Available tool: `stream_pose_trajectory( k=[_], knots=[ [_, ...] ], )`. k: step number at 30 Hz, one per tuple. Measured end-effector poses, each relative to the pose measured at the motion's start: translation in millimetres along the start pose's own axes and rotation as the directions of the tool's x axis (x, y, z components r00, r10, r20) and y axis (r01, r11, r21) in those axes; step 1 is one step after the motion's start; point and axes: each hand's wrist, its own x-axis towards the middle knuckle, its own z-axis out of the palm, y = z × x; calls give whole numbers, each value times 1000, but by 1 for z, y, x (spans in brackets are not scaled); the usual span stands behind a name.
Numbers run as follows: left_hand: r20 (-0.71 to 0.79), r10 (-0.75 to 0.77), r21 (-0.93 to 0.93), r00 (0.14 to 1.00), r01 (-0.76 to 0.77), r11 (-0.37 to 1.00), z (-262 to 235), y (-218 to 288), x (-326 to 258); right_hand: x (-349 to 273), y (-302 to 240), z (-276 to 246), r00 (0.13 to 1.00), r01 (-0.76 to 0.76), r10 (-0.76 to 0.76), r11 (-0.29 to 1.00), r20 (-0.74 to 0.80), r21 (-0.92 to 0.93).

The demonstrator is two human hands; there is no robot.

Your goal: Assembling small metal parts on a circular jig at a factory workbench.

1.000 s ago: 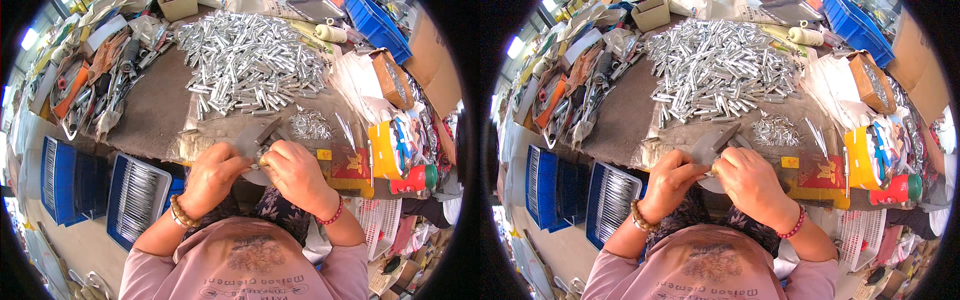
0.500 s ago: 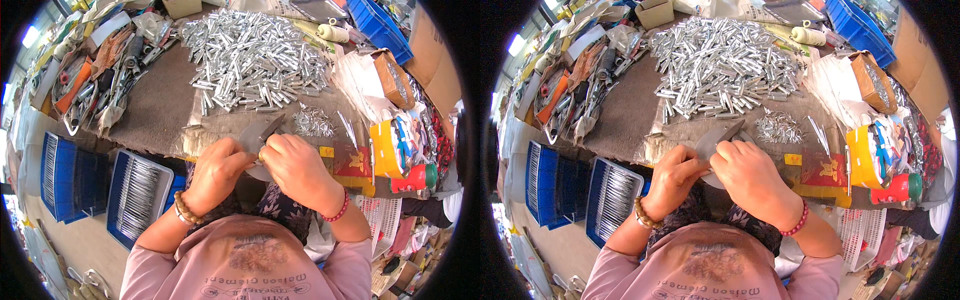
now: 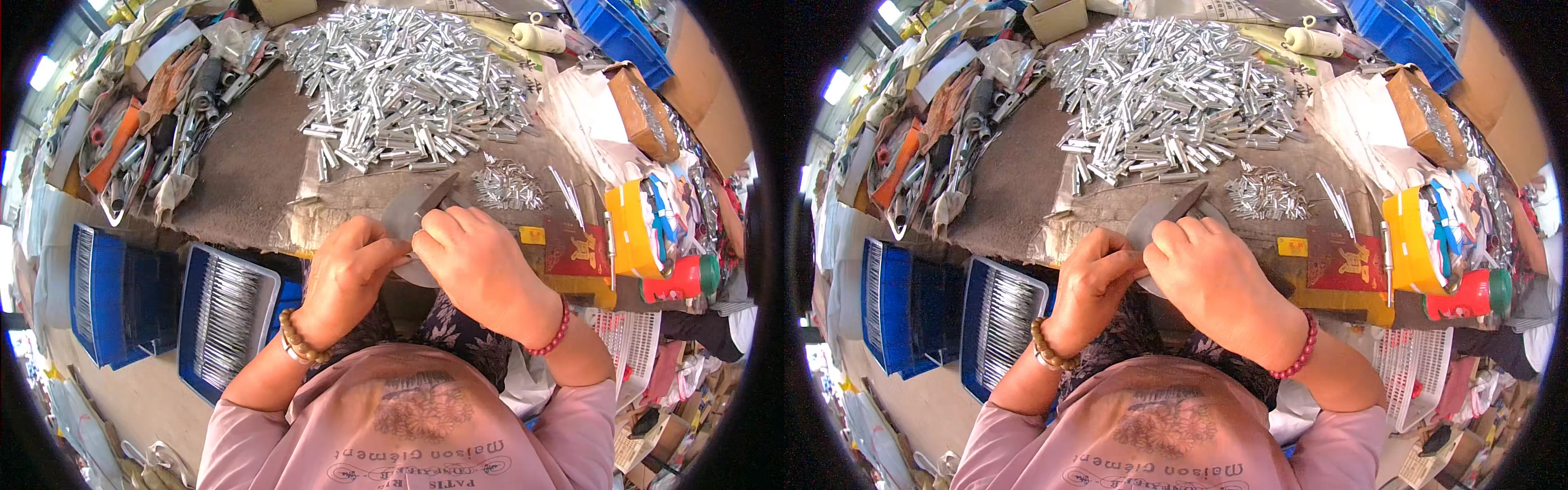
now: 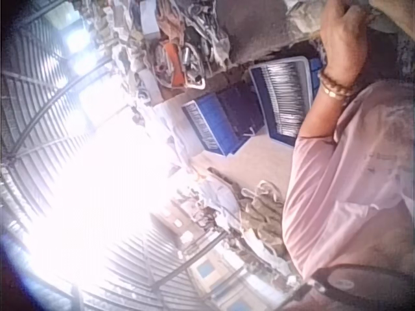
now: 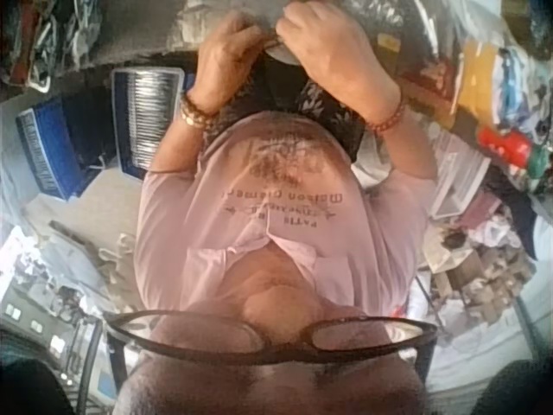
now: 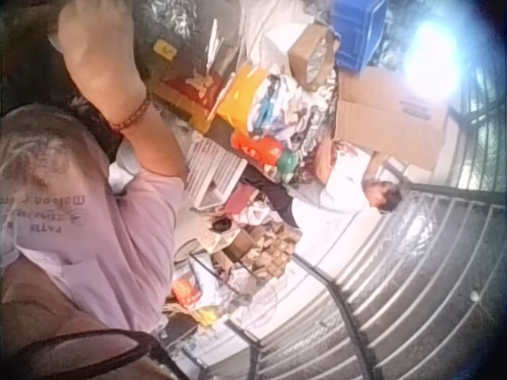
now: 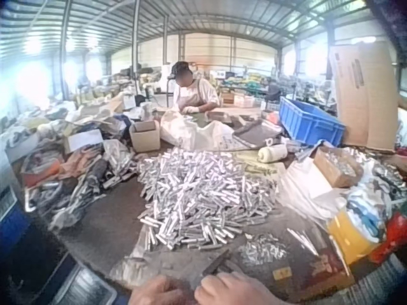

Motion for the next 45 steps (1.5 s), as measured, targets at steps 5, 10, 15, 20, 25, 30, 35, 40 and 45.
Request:
stream_pose_trajectory(
  k=[5,10,15,20,25,30,35,40,45],
  knots=[
    [-17,40,25,999,-40,999,2,-4,0,6,-17,2,996,9,14,966,84,-259],
    [-22,10,11,1000,-10,1000,1,0,3,-8,-3,4,994,-102,102,995,-46,-3],
    [3,4,21,1000,-4,1000,0,-2,0,-35,8,-16,906,-415,410,909,-102,-35],
    [12,25,5,1000,-25,1000,-1,-4,1,-53,19,-1,917,-383,380,924,-120,-1],
    [13,34,19,999,-35,999,-1,-5,1,-69,-9,-15,863,-426,465,880,-198,208],
    [40,24,7,999,-24,1000,-2,-4,2,-85,-25,-8,924,-319,320,947,-209,38],
    [40,28,4,999,-28,1000,-4,-5,1,-79,-19,-3,925,-334,351,934,-144,128],
    [30,19,-12,999,-19,1000,-5,-7,-2,-78,-32,-16,835,-304,365,930,-412,206],
    [50,24,-19,998,-23,1000,-6,-6,-1,-80,-32,-9,898,-416,434,890,-69,187]
  ],
)
